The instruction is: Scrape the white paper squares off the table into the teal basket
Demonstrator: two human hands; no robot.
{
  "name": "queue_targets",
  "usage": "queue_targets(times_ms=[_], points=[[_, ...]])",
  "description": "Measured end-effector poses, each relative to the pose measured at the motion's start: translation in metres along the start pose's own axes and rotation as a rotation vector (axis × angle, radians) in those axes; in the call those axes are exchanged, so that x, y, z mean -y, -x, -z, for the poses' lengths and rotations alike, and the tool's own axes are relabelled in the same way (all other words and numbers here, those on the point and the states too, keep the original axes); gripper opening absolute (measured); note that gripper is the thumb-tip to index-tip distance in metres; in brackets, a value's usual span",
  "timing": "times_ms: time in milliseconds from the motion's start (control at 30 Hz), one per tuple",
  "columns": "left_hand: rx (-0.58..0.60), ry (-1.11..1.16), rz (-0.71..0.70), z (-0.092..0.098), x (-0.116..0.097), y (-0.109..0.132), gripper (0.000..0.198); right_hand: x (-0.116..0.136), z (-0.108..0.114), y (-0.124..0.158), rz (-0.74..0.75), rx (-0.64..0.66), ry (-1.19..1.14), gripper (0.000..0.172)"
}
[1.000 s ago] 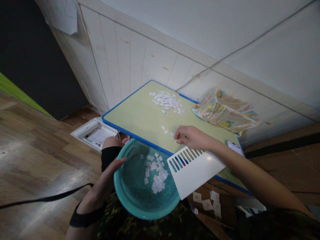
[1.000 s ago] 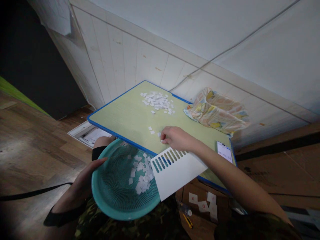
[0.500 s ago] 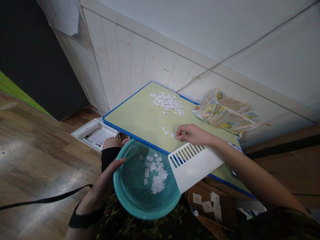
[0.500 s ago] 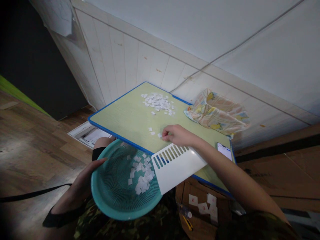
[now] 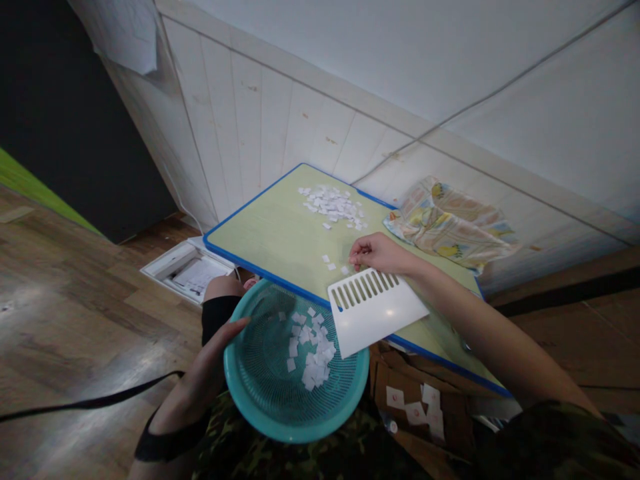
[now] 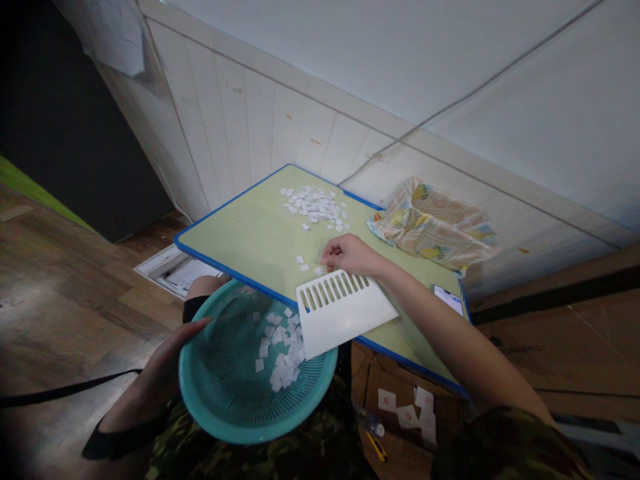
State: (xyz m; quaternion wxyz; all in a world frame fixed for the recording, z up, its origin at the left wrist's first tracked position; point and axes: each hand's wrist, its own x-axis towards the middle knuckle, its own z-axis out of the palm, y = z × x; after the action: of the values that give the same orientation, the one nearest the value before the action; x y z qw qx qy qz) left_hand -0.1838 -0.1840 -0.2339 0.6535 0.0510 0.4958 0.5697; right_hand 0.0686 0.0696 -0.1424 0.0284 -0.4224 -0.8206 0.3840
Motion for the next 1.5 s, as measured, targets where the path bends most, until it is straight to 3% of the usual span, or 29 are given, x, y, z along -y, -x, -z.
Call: queue_targets(times_ms=[200,500,733,933,1133,1367,1433,1500], points=[[-0.044,-0.043,0.018,0.001,0.001,0.000,0.038,-0.005,0.002,-0.008,-0.025,-0.126,0.074,0.037],[-0.035,-0.049,0.001,0.001,0.001,-0.001,0.030,-0.007,0.006,-0.011,-0.039,-0.104,0.004,0.033],[-0.023,-0.052,-0.014,0.004,0.002,-0.003,0.020,0.000,0.005,-0.008,-0.063,-0.134,0.162,0.052],[-0.006,-0.058,-0.017,0.004,0.002,-0.002,0.023,-0.009,0.009,-0.012,0.006,-0.106,0.086,0.026],[-0.061,-0.041,-0.024,-0.006,-0.001,0.006,0.035,0.000,0.019,0.008,-0.025,-0.124,0.123,0.033],[-0.039,-0.004,0.008,-0.006,-0.002,0.004,0.031,0.001,0.036,0.032,-0.061,-0.064,0.229,0.051],[-0.041,-0.012,-0.011,-0.004,-0.001,0.002,0.033,-0.005,0.049,0.036,-0.106,-0.131,0.237,0.050],[-0.038,-0.019,-0.019,-0.002,0.000,0.000,0.035,-0.013,0.065,0.038,-0.131,-0.323,0.261,0.049]])
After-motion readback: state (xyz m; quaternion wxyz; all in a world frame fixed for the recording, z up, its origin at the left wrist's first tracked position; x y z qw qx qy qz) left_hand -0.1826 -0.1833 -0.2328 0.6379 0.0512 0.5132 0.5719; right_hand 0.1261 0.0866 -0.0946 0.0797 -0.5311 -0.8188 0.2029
